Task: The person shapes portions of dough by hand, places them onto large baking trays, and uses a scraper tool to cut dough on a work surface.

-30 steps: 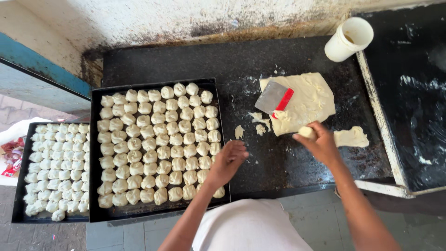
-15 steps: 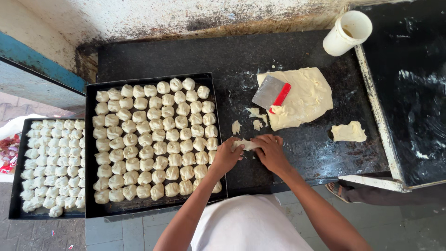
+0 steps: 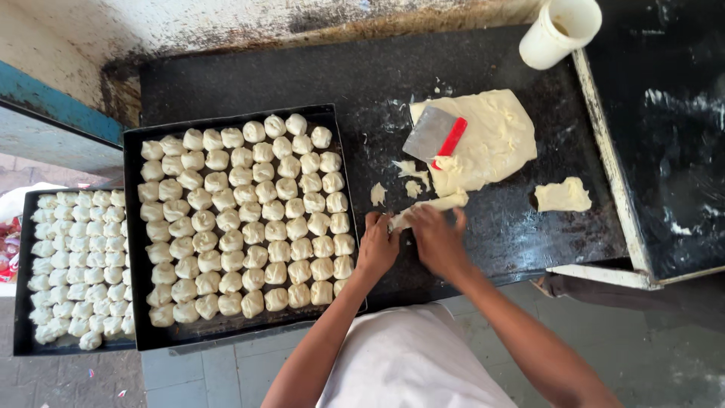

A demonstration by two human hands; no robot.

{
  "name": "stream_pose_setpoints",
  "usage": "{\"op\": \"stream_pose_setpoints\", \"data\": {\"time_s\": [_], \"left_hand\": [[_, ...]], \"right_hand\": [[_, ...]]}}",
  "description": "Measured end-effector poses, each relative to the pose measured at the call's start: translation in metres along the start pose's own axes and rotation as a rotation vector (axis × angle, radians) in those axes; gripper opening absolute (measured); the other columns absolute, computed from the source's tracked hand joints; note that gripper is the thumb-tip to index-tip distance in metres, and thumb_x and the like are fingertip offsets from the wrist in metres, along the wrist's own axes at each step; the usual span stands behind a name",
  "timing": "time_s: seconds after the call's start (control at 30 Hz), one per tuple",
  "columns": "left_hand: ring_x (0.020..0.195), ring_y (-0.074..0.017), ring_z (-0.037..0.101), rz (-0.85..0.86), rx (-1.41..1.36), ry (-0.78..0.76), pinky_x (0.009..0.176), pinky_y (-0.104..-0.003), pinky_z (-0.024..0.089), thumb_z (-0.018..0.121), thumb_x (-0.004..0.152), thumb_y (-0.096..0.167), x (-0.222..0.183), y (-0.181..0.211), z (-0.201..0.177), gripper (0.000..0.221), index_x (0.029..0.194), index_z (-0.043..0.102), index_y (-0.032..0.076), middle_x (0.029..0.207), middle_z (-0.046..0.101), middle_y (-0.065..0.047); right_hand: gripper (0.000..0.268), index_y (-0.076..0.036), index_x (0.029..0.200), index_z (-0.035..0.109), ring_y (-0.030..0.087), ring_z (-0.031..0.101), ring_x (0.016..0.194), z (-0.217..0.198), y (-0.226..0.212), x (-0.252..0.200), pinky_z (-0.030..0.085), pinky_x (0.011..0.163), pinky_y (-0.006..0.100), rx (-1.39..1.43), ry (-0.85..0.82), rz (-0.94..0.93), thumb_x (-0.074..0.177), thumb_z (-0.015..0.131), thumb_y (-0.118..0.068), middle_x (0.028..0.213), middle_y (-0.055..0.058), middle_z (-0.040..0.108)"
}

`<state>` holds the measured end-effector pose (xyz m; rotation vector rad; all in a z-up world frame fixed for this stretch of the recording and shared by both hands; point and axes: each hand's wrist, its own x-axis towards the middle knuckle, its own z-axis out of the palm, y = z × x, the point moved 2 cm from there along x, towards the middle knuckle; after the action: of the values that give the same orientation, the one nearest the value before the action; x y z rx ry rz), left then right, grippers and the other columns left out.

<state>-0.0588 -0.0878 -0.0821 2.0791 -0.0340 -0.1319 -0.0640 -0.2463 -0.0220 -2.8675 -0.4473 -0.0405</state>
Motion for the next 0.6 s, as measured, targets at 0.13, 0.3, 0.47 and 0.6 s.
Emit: {"op": "stream_pose_setpoints", "data": {"time_s": [0.13,0.3,0.47,0.6], "left_hand": [[0.123,-0.0446,0.047,0.185,0.213,-0.062,0.100,-0.053,0.043,0.070,0.089,0.007,-0.016,0.028,-0.024,0.050,0.136,0.057,-0.005,0.138,0.050,-0.026],[0.146,-0.0376,0.038,0.386,0.573,-0.187,0.114,-0.053,0.036,0.071,0.090,0.011,-0.019,0.052,-0.032,0.046,0.133,0.059,0.003,0.149,0.051,-0.013],[0.145,-0.0383,0.035,0.360,0.719,-0.157,0.114,-0.056,0.033,0.073,0.087,0.017,-0.019,0.052,-0.031,0.061,0.142,0.054,0.000,0.150,0.049,-0.014],[0.146,-0.0375,0.035,0.333,0.740,-0.151,0.112,-0.057,0.034,0.073,0.086,0.018,-0.017,0.047,-0.030,0.061,0.142,0.054,0.003,0.151,0.049,-0.011]], "right_hand": [[0.032,-0.009,0.128,0.061,0.034,0.065,0.109,0.000,0.070,0.092,0.044,0.098,0.053,0.198,0.352,0.269,0.109,0.066,-0.034,0.112,0.010,0.071],[0.103,0.002,0.147,0.027,0.042,0.050,0.121,0.031,0.137,0.186,0.040,0.097,0.058,0.234,0.143,0.834,0.076,0.087,-0.043,0.135,0.024,0.054],[0.054,-0.008,0.133,0.047,0.037,0.068,0.110,0.035,0.118,0.161,0.054,0.094,0.047,0.622,0.364,0.510,0.089,0.077,-0.015,0.120,0.021,0.069],[0.044,-0.010,0.134,0.042,0.040,0.070,0.091,-0.001,0.111,0.132,0.055,0.079,0.048,0.782,0.304,0.449,0.100,0.068,-0.004,0.104,0.024,0.067]]}}
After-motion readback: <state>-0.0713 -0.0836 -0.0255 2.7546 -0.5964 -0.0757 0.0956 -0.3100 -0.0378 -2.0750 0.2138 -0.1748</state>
